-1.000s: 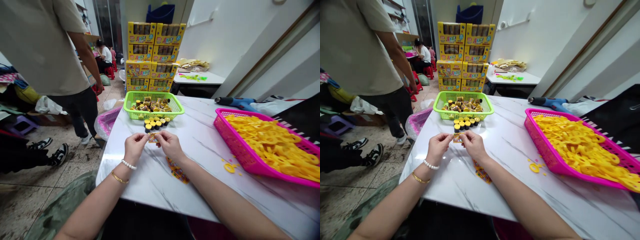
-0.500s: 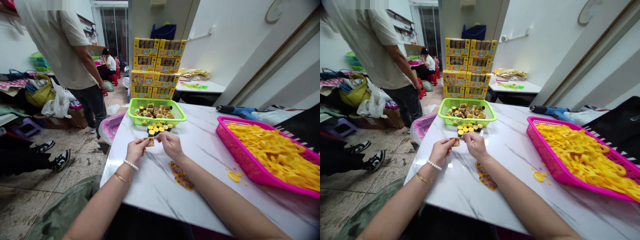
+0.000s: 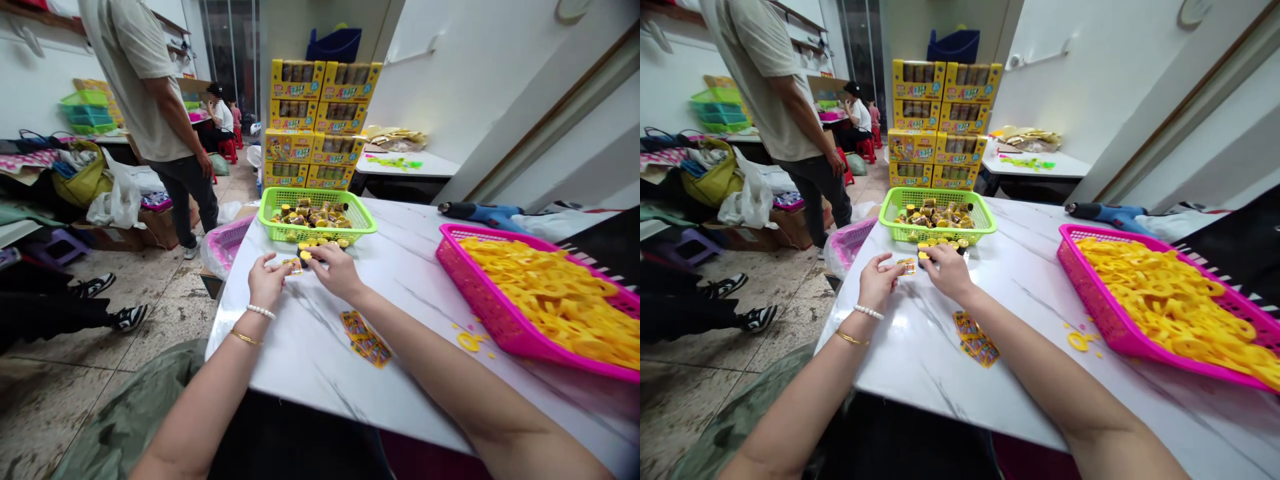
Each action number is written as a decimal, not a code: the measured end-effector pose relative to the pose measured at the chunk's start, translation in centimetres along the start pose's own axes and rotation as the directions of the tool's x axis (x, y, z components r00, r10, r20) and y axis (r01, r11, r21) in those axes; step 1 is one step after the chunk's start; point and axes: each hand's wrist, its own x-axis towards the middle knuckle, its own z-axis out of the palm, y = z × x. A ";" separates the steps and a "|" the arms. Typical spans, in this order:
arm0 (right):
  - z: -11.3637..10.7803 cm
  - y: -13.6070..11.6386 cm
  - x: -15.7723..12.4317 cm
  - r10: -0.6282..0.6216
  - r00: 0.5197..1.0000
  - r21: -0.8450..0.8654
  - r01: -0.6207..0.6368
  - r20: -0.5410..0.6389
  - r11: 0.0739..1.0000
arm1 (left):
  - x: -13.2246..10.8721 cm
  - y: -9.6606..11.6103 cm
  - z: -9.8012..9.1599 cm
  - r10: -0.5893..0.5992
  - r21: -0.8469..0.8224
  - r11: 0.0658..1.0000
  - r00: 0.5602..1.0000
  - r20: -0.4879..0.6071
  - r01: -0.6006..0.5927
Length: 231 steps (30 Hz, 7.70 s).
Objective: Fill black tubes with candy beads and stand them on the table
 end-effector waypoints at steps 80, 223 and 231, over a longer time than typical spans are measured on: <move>-2.6 -3.1 3.5 0.409 0.756 0.598 -0.654 0.510 0.462 | 0.2 2.0 -0.4 -0.333 -0.393 0.769 0.840 0.428 0.505; -3.8 -0.3 4.7 -0.020 0.989 0.076 0.032 -0.148 0.997 | -1.8 0.8 0.6 -0.486 -0.042 0.832 0.762 0.427 0.554; -8.8 0.7 -2.5 0.082 0.894 0.035 -0.108 0.440 0.993 | -2.0 0.2 0.8 -0.361 0.103 0.928 0.804 0.472 0.357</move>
